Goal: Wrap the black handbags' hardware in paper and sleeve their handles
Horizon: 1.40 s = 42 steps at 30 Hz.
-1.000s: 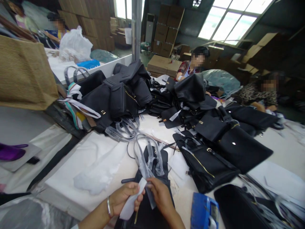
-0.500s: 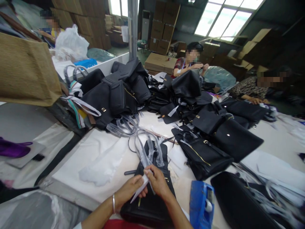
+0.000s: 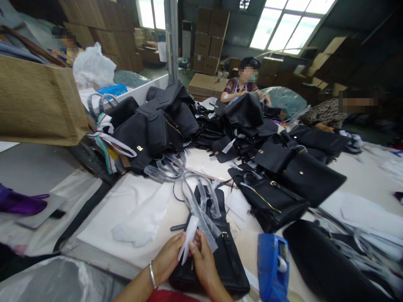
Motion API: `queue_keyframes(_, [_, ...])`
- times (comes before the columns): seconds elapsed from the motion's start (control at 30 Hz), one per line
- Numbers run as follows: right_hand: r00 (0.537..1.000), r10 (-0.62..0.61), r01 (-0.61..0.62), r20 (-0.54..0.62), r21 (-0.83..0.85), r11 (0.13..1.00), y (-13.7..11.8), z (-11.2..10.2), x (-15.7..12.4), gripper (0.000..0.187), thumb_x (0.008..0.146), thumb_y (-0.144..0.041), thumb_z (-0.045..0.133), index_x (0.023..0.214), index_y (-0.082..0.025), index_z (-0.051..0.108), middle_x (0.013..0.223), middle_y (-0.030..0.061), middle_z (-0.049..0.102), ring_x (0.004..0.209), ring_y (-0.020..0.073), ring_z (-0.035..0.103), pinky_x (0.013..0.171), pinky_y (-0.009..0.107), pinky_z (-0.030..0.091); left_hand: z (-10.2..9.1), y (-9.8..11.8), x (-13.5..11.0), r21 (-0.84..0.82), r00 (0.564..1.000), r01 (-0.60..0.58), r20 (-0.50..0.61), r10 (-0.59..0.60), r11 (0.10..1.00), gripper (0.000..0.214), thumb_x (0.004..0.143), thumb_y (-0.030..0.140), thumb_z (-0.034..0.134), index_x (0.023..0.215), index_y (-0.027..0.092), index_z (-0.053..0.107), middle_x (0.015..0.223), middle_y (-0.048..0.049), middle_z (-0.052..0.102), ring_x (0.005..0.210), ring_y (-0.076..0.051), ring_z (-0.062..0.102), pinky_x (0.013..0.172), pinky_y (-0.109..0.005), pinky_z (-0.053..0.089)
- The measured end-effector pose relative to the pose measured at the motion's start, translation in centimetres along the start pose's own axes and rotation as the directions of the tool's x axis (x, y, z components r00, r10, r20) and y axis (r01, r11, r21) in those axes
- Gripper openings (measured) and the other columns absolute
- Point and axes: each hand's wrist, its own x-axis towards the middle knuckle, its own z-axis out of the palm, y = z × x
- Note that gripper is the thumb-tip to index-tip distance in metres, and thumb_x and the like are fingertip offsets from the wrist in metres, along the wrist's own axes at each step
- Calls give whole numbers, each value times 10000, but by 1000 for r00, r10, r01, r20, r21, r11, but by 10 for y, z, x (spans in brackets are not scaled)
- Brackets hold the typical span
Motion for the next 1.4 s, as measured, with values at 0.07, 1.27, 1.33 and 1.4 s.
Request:
queue_keyframes(0.07, [999,-19,18,-26,-48,999,-2,5,0,353,857,-330,507,1194,-223,509,1127,75,644,1021,216,617,865,337,495,1,0,-2,-27,1000,-4,5,4,1000,394,863,414,536,1126,136,630,994,-119,700,883,-219,638,772,-297,467])
queue_keyframes(1.27, [999,20,-22,-46,-41,999,-27,-8,12,212,828,-383,531,865,-193,617,663,-9,592,612,160,567,608,271,478,1,-19,4,389,978,-42,-173,118,920,590,812,561,519,1232,148,548,861,-73,683,670,-158,570,630,-264,456])
queue_keyframes(1.33, [998,36,-39,-48,-55,998,-29,-7,13,222,827,-401,520,846,-200,613,662,-8,595,597,161,572,573,266,480,0,-21,3,340,973,-46,-197,119,939,593,811,567,517,1223,142,558,876,-80,688,706,-177,585,646,-275,459])
queue_keyframes(1.4, [998,56,-59,-38,-58,997,-30,-6,13,228,825,-412,512,847,-207,608,684,-1,607,600,164,582,541,259,480,-1,-23,2,287,970,-57,-212,122,956,563,823,563,500,1194,147,581,891,-81,692,742,-187,596,663,-277,456])
